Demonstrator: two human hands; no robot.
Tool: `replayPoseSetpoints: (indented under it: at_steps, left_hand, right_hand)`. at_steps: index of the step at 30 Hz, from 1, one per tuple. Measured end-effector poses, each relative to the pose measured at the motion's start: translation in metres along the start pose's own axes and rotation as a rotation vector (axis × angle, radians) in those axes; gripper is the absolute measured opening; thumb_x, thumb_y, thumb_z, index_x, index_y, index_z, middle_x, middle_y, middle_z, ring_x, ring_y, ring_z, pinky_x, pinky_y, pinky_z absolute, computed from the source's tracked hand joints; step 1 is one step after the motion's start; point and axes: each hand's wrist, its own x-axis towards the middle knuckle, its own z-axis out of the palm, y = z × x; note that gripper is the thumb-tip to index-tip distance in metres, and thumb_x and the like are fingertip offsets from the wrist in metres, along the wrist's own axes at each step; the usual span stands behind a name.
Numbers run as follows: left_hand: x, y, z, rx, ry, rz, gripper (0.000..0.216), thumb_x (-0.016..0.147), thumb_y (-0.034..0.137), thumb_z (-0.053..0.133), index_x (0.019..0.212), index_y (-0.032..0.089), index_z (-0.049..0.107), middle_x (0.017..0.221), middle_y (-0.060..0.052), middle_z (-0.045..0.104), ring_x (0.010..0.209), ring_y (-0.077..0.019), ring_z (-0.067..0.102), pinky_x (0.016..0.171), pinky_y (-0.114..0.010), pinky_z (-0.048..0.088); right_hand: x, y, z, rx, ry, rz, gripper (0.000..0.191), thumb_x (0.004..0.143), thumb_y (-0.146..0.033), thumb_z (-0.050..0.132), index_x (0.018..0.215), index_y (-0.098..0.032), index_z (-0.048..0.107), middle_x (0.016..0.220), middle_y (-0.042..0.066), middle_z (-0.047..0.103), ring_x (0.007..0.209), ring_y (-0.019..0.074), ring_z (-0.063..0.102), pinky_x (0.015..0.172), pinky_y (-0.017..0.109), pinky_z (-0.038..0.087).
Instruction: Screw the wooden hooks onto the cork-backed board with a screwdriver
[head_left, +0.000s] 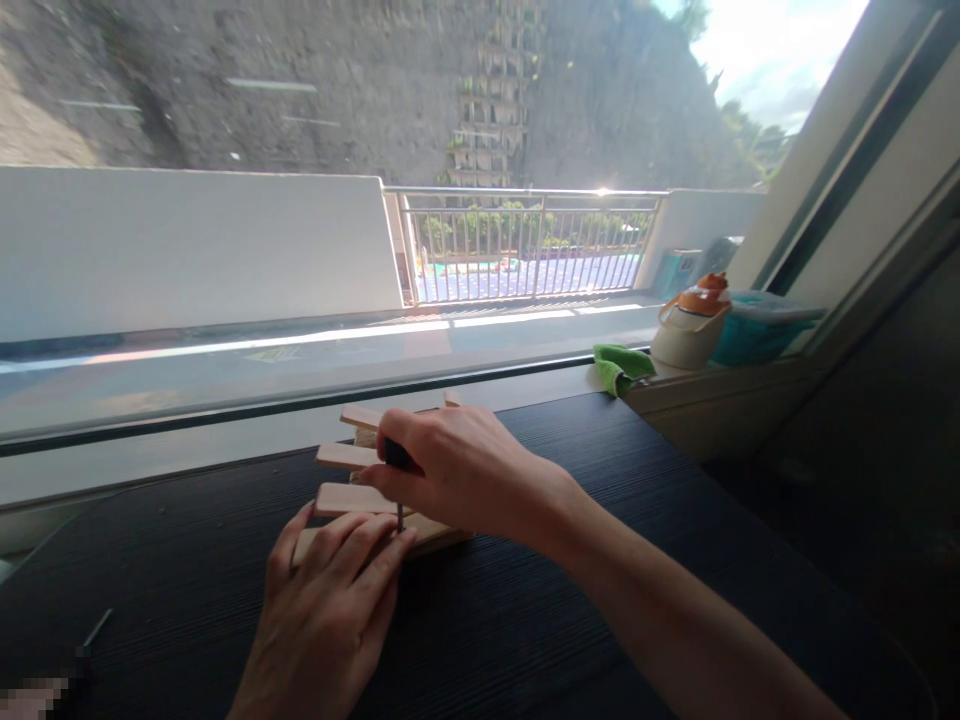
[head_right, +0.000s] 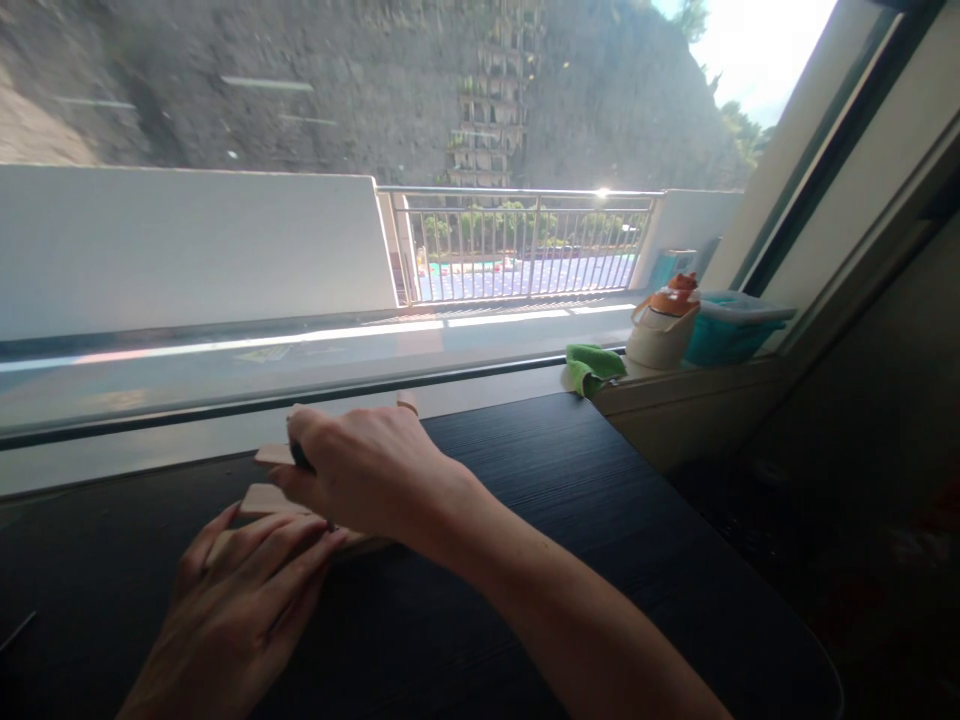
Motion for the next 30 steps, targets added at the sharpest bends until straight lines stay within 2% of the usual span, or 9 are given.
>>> replayPoseSetpoints:
  at_steps: [4, 8, 12, 17, 22, 25, 28, 30]
  left_hand:
    - [0.000, 0.000, -0.001, 0.013, -0.012, 0.006, 0.032, 0.092, 0.026, 0.042, 0.090, 0.025, 0.073, 0.090, -0.003, 0.073, 0.090, -0.0241, 0.060, 0.106, -0.051, 0.027]
    - [0.000, -0.001, 0.000, 0.011, -0.015, 0.001, 0.032, 0.092, 0.026, 0.042, 0.092, 0.026, 0.073, 0.094, -0.003, 0.073, 0.091, -0.0237, 0.060, 0.107, -0.051, 0.026]
    - [-0.001, -0.001, 0.001, 0.015, 0.001, 0.015, 0.031, 0.092, 0.025, 0.043, 0.097, 0.025, 0.073, 0.097, -0.004, 0.073, 0.094, -0.0234, 0.060, 0.109, -0.050, 0.025]
    - [-0.002, -0.001, 0.001, 0.012, 0.008, 0.012, 0.029, 0.092, 0.026, 0.043, 0.097, 0.024, 0.072, 0.097, -0.003, 0.073, 0.096, -0.0230, 0.061, 0.110, -0.049, 0.025]
    - [-0.001, -0.001, 0.000, 0.009, -0.008, 0.010, 0.029, 0.092, 0.027, 0.043, 0.099, 0.026, 0.072, 0.097, -0.003, 0.072, 0.096, -0.0237, 0.061, 0.109, -0.050, 0.025]
    - [-0.001, -0.001, 0.000, 0.008, -0.006, 0.011, 0.029, 0.091, 0.027, 0.044, 0.098, 0.026, 0.072, 0.097, -0.003, 0.073, 0.095, -0.0240, 0.061, 0.109, -0.051, 0.025]
    - [-0.001, -0.001, 0.000, -0.003, -0.007, 0.007, 0.029, 0.092, 0.028, 0.044, 0.096, 0.026, 0.072, 0.098, -0.003, 0.073, 0.095, -0.0239, 0.061, 0.109, -0.050, 0.025]
    - [-0.001, -0.001, 0.000, -0.006, -0.014, 0.000, 0.030, 0.092, 0.028, 0.043, 0.098, 0.026, 0.072, 0.098, -0.003, 0.073, 0.096, -0.0242, 0.061, 0.109, -0.051, 0.025]
  right_hand:
    - [-0.003, -0.004, -0.005, 0.079, -0.038, -0.099, 0.025, 0.094, -0.038, 0.047, 0.099, -0.018, 0.061, 0.089, 0.002, 0.068, 0.079, 0.0160, 0.061, 0.063, 0.025, 0.031]
    - [-0.001, -0.004, -0.004, 0.106, -0.051, -0.085, 0.023, 0.094, -0.036, 0.047, 0.099, -0.017, 0.060, 0.098, 0.004, 0.068, 0.085, 0.0166, 0.061, 0.068, 0.026, 0.034]
    - [0.004, 0.000, 0.005, 0.093, -0.029, -0.010, 0.030, 0.093, -0.045, 0.048, 0.101, -0.018, 0.059, 0.087, 0.003, 0.069, 0.076, 0.0172, 0.061, 0.065, 0.027, 0.031]
    - [0.009, 0.005, 0.012, 0.093, 0.039, 0.075, 0.037, 0.093, -0.053, 0.045, 0.093, -0.018, 0.060, 0.069, 0.000, 0.063, 0.064, 0.0138, 0.056, 0.062, 0.027, 0.026]
    - [0.005, 0.004, 0.007, 0.082, 0.047, 0.046, 0.032, 0.093, -0.048, 0.046, 0.102, -0.020, 0.060, 0.069, -0.001, 0.063, 0.063, 0.0135, 0.054, 0.060, 0.027, 0.025]
    - [0.001, 0.001, 0.003, 0.076, 0.037, -0.013, 0.024, 0.092, -0.037, 0.050, 0.110, -0.023, 0.059, 0.080, -0.001, 0.067, 0.069, 0.0133, 0.057, 0.060, 0.026, 0.026]
    - [0.000, -0.001, -0.001, 0.064, 0.009, -0.051, 0.019, 0.094, -0.032, 0.047, 0.098, -0.021, 0.062, 0.086, 0.000, 0.068, 0.070, 0.0123, 0.057, 0.059, 0.025, 0.025]
    - [0.001, -0.001, -0.001, 0.051, -0.007, -0.029, 0.024, 0.095, -0.037, 0.046, 0.091, -0.019, 0.062, 0.077, 0.000, 0.066, 0.066, 0.0118, 0.055, 0.058, 0.025, 0.024]
